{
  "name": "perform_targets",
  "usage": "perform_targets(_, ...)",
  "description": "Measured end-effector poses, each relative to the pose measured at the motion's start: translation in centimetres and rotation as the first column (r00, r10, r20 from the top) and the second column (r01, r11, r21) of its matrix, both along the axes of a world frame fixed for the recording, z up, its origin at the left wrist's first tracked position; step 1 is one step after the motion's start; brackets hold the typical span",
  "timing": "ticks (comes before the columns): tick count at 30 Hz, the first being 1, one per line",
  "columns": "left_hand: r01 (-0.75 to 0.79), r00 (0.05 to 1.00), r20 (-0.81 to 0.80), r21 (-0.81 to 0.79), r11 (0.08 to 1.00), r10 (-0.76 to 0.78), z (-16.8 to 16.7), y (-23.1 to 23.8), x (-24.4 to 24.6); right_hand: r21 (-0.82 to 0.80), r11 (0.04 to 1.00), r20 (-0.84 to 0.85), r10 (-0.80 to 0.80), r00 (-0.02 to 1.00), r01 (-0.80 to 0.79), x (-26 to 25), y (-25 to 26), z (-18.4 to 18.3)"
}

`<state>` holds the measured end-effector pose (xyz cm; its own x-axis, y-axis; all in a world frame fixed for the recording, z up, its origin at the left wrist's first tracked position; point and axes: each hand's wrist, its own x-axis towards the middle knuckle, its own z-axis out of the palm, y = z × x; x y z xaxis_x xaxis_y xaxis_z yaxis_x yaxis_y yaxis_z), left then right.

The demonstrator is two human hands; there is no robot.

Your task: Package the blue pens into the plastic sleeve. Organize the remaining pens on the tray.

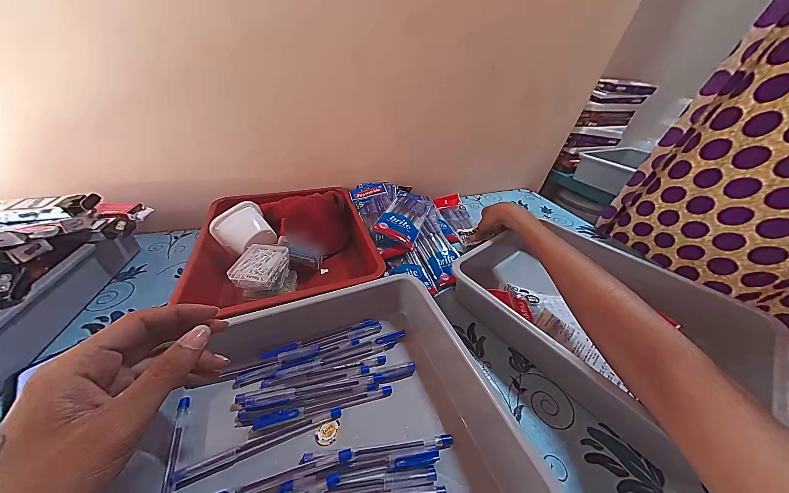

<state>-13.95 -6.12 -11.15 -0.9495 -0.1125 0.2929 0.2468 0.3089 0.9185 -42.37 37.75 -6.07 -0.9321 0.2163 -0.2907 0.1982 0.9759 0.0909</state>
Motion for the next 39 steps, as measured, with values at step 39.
perform_targets(39, -0.021, 1.0, 0.001, -0.016, 1.0, 0.021, 0.1, 0.1, 0.1, -0.4, 0.892, -0.1, -0.272, 0.957, 0.212, -2.5, 2.3, -1.6)
